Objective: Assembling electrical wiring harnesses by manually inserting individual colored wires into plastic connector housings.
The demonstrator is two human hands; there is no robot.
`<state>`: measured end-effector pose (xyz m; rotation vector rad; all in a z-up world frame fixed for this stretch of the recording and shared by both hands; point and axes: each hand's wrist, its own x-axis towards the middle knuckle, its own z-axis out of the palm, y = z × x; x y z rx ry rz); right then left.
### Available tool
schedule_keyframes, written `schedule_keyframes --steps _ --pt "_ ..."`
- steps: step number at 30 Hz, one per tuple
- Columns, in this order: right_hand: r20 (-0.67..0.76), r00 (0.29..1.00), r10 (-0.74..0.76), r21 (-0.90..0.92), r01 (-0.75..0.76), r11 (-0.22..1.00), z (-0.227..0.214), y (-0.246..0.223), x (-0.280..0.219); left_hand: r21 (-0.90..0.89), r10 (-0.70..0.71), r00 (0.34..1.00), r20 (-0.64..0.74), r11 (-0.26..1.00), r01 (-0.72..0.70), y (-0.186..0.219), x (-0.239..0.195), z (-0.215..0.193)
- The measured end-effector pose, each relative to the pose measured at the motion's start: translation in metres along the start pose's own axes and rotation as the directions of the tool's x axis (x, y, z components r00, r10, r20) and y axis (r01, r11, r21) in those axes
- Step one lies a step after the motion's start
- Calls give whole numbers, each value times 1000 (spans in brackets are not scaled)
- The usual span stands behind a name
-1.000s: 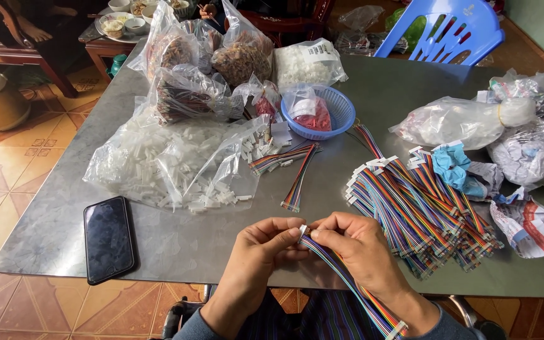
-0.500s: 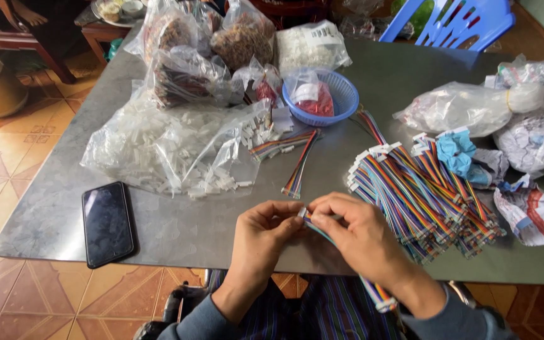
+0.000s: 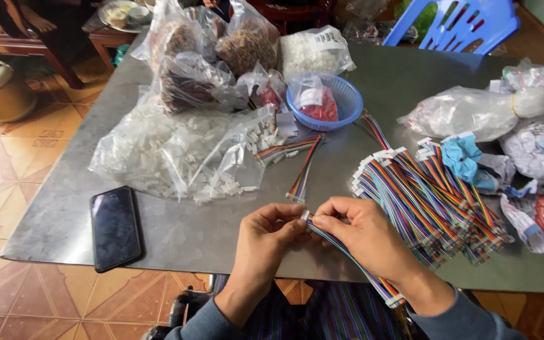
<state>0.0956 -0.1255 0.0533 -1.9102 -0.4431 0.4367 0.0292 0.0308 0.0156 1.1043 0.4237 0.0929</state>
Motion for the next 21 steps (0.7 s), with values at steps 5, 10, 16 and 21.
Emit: schedule_keyframes --steps 5,10,16,21 --pt "-16 1000 -1 -127 -1 992 1 -5 -3 6 -39 999 -15 999 39 5 -1 2" --pt "-36 999 10 -190 -17 982 2 1 0 10 -21 1000 -4 1000 21 0 2 0" --pt "-82 995 -57 -208 39 977 14 13 -4 24 14 1000 -9 1000 -14 -11 6 -1" --pt "-112 960 -257 -343 205 917 15 24 -2 112 73 997 -9 991 -71 -19 11 -2"
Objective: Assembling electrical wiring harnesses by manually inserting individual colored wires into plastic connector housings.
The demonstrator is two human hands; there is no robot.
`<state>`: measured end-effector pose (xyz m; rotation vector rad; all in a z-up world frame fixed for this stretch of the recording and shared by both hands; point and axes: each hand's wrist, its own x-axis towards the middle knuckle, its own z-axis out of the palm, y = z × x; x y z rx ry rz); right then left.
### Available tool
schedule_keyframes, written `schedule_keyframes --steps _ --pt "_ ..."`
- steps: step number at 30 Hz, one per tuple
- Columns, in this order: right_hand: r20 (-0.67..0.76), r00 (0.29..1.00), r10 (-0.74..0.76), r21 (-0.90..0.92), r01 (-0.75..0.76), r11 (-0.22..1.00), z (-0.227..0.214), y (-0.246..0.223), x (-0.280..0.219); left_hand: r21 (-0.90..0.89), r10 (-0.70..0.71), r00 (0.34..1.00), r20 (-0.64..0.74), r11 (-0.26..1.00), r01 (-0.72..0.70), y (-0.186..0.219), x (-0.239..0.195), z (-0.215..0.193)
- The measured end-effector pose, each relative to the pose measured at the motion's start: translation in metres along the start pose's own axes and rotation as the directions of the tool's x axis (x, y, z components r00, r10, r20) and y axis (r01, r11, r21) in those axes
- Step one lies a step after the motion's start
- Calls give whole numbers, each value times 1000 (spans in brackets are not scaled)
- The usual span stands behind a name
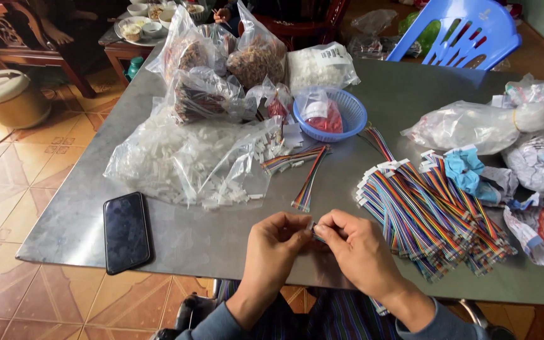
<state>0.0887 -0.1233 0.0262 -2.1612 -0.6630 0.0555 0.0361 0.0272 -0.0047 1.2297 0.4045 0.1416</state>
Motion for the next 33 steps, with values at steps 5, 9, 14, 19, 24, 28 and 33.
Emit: schedule_keyframes --steps 5,9,14,19,24,28,33 --pt "39 992 122 82 -125 989 -1 -3 -2 13 3 1000 -10 1000 -3 10 -7 2" --pt "143 909 391 107 -407 907 -17 -31 -1 28 -31 999 -42 999 32 11 -4 3" --pt "178 914 365 212 -398 893 -21 -15 -2 15 -82 995 57 997 81 27 -5 -5" --pt "262 899 351 258 -416 872 -22 -11 -4 211 -66 986 153 977 33 36 -11 -7" --pt "341 909 240 495 -391 776 -18 3 -5 -17 -87 942 325 995 98 26 -4 -19" --pt "327 905 270 494 -408 768 -17 -7 -8 24 -75 952 297 997 71 30 -5 -17" --pt "322 916 239 494 -378 783 -18 -9 -10 -48 -88 944 319 993 109 23 -2 -19"
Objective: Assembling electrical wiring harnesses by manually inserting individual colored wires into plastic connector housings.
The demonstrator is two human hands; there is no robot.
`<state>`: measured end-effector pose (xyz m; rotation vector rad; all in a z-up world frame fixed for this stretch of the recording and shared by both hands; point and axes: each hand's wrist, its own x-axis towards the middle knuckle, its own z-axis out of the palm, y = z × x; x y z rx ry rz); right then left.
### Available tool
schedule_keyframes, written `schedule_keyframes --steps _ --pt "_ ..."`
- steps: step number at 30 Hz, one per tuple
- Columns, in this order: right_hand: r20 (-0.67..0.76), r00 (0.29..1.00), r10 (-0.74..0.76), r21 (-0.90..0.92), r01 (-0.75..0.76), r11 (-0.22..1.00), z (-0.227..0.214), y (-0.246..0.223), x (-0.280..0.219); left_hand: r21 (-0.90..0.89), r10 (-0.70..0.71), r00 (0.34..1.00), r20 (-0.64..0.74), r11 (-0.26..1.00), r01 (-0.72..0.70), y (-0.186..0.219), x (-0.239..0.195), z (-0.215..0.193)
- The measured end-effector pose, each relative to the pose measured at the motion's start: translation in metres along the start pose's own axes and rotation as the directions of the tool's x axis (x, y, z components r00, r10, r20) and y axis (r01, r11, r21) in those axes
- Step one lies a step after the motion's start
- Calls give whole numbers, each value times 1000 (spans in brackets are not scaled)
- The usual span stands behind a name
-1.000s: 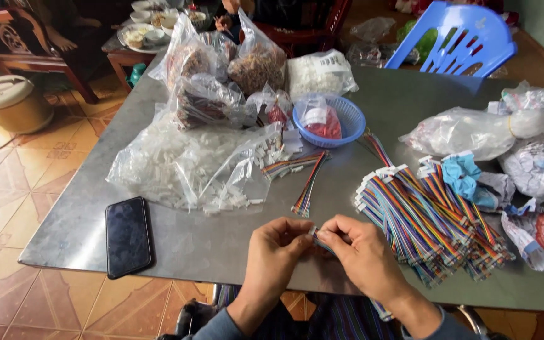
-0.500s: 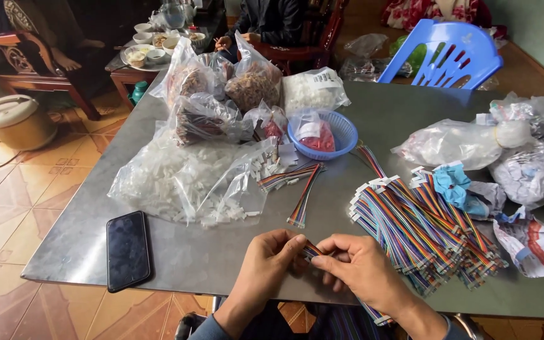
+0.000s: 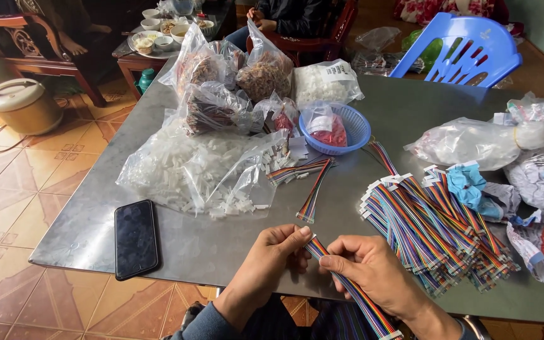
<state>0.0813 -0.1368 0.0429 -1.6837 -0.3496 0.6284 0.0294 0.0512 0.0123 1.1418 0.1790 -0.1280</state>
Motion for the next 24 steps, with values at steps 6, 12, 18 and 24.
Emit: schedule_keyframes --steps 6,12,18,24 --pt "89 996 30 -115 -20 993 -9 7 -5 24 -23 997 -72 999 25 -1 1 1" --pt "67 992 110 -32 -108 994 -17 25 -14 3 -66 988 -138 998 67 -5 5 2" --pt "-139 951 277 -42 -285 958 -47 20 -18 686 241 934 -264 728 6 -5 5 10" --pt "-533 807 -254 -657 -207 725 -118 -30 -14 958 606 752 258 -61 -279 -5 35 10"
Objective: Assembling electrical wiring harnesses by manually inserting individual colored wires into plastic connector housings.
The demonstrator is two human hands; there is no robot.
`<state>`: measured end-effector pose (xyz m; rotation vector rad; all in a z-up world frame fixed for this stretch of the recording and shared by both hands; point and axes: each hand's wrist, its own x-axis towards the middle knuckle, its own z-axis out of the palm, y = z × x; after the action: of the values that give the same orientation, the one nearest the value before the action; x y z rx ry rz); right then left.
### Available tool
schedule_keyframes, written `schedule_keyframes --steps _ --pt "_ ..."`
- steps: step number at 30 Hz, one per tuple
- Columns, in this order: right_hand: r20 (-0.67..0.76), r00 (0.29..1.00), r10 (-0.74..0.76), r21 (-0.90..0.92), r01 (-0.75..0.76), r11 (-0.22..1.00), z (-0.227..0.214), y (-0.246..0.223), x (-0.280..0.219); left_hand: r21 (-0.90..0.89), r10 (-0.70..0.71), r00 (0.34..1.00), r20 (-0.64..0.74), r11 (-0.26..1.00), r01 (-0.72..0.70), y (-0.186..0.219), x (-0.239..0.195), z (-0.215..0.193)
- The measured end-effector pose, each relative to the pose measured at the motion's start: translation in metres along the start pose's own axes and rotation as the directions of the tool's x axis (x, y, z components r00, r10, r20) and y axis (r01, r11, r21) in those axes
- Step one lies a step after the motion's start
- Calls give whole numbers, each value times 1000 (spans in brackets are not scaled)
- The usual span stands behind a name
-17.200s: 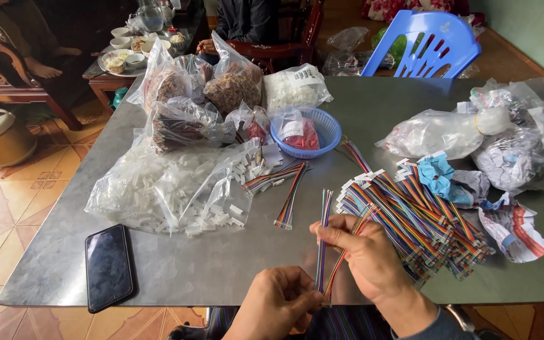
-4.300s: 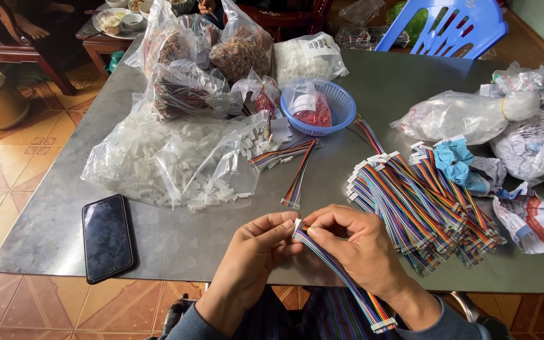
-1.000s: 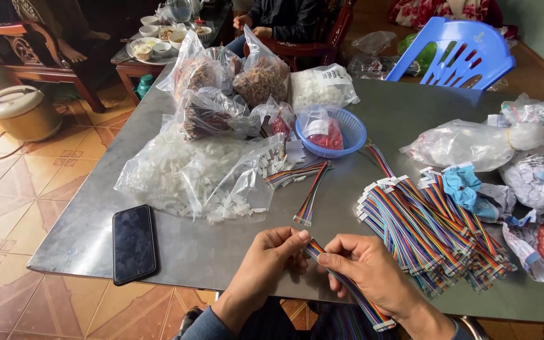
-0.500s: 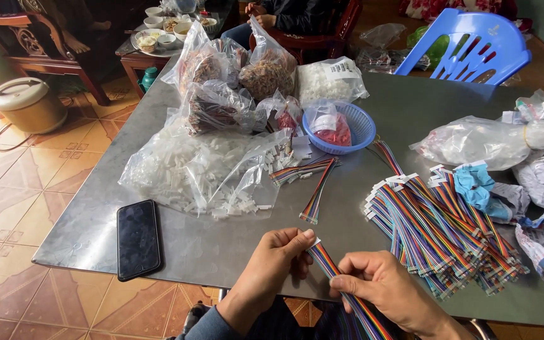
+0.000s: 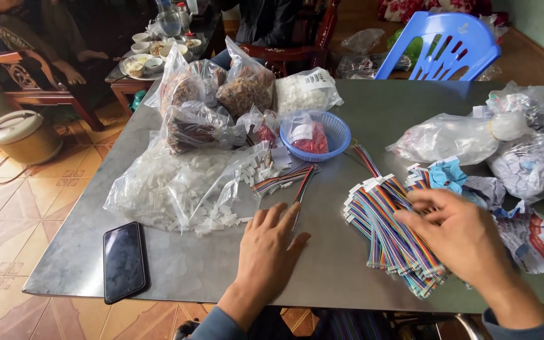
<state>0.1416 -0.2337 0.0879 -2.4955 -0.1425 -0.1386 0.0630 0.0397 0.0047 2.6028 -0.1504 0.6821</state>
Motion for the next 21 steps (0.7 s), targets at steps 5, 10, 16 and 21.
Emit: schedule_keyframes --steps 5,10,16,21 --pt "-24 979 -202 133 203 970 24 18 -34 315 126 986 110 937 -154 -12 4 38" --pt "180 840 -511 99 501 860 52 36 -55 481 136 965 225 845 -232 -20 20 44" --pt "295 895 -335 47 337 940 50 39 -46 -52 -379 908 180 918 394 -8 48 -23" --pt "355 898 -260 9 275 961 46 28 -44 -806 -518 663 541 -93 585 -12 16 -23"
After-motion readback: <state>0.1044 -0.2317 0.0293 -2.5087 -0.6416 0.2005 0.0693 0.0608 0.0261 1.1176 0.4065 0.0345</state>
